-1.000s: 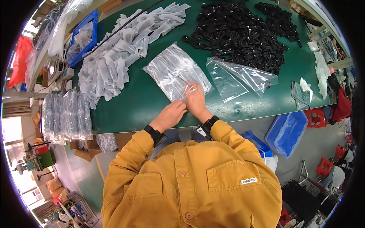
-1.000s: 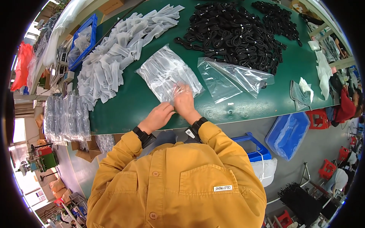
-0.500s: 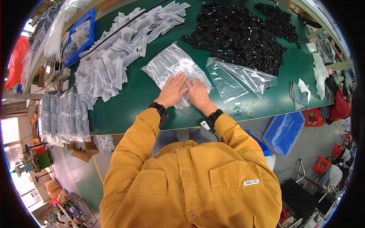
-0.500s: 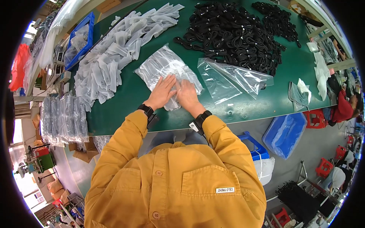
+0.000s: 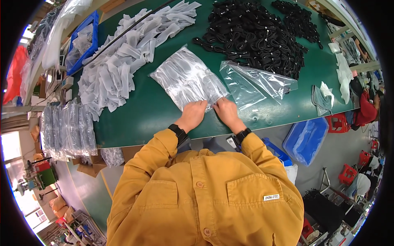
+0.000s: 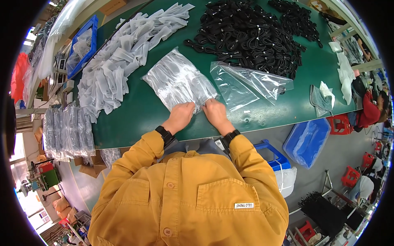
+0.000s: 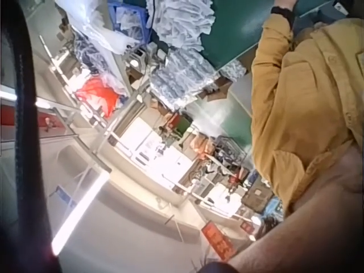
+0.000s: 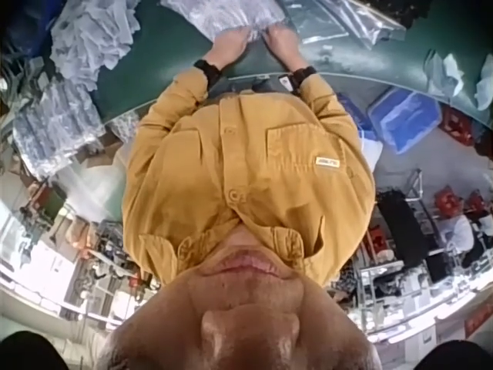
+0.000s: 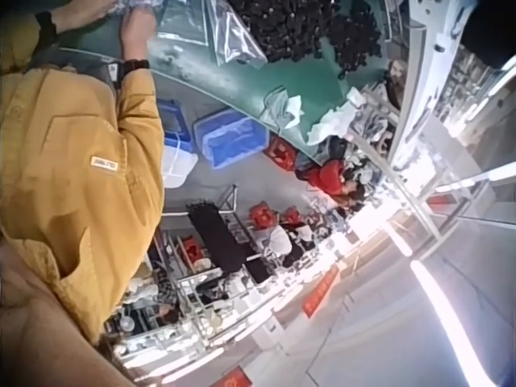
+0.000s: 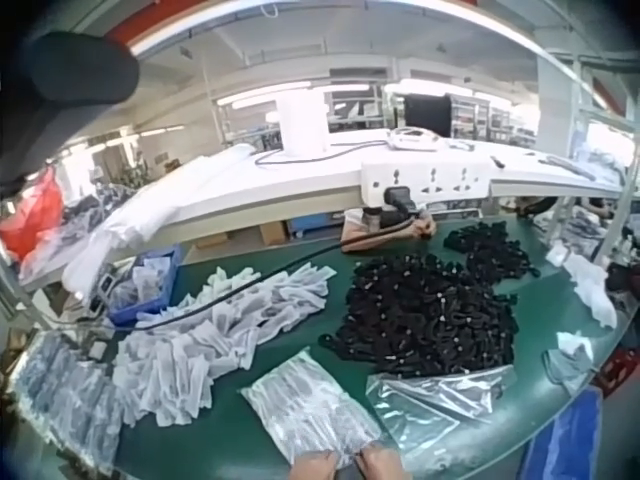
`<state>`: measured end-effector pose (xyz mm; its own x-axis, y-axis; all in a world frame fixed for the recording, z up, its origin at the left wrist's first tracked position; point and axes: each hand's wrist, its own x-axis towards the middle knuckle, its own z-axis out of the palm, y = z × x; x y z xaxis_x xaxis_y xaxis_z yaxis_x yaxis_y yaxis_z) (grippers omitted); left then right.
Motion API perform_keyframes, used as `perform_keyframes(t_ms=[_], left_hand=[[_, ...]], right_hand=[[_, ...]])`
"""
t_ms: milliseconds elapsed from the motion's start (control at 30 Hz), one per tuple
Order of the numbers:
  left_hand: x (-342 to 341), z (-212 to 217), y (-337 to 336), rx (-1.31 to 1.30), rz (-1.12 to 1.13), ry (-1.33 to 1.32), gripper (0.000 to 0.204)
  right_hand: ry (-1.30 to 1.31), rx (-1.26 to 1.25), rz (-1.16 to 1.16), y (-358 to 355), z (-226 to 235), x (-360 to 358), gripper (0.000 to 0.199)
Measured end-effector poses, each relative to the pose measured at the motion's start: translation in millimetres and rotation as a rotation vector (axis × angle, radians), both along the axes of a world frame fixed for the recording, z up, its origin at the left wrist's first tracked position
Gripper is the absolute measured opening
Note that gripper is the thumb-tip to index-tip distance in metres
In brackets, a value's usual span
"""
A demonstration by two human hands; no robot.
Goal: Packaging plastic parts into plastic bags.
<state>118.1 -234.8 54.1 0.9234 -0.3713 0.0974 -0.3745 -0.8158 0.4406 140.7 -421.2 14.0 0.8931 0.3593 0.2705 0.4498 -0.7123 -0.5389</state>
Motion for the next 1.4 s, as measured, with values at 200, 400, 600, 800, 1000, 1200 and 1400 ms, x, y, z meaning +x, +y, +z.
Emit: perform_keyframes(t_ms=[200, 400, 600, 800, 1000, 1200, 1400], left_hand=[[-1, 9, 2, -0.168, -0.076, -0.048, 0.01], [-2, 25, 13, -0.325, 0.082, 0.022, 0.007], [-10, 18, 2, -0.406, 0.018, 0.043, 0.007], [-16, 27, 20, -0.397, 0.032, 0.114, 0.008], [-22, 18, 11, -0.407, 0.045, 0.022, 0.012], [-17, 38, 31, -0.366, 0.03, 0.158, 0.016], [32, 35, 65, -0.287, 0.097, -0.214, 0.026]], right_hand=[[-0.049, -0.015, -0.155, 21, -14, 27, 0.019], [0.2, 0.163, 0.197, 7, 14, -14, 0.015], [0.057, 0.03, 0.107, 58, -27, -13, 0.015], [0.099, 0.167, 0.2, 54, 2, -17, 0.015], [0.075, 0.207, 0.328, 72, -13, -15, 0.014], [0.079, 0.213, 0.238, 65, -17, -13, 0.01], [0.061, 0.15, -0.217, 21, -3, -2, 0.012]])
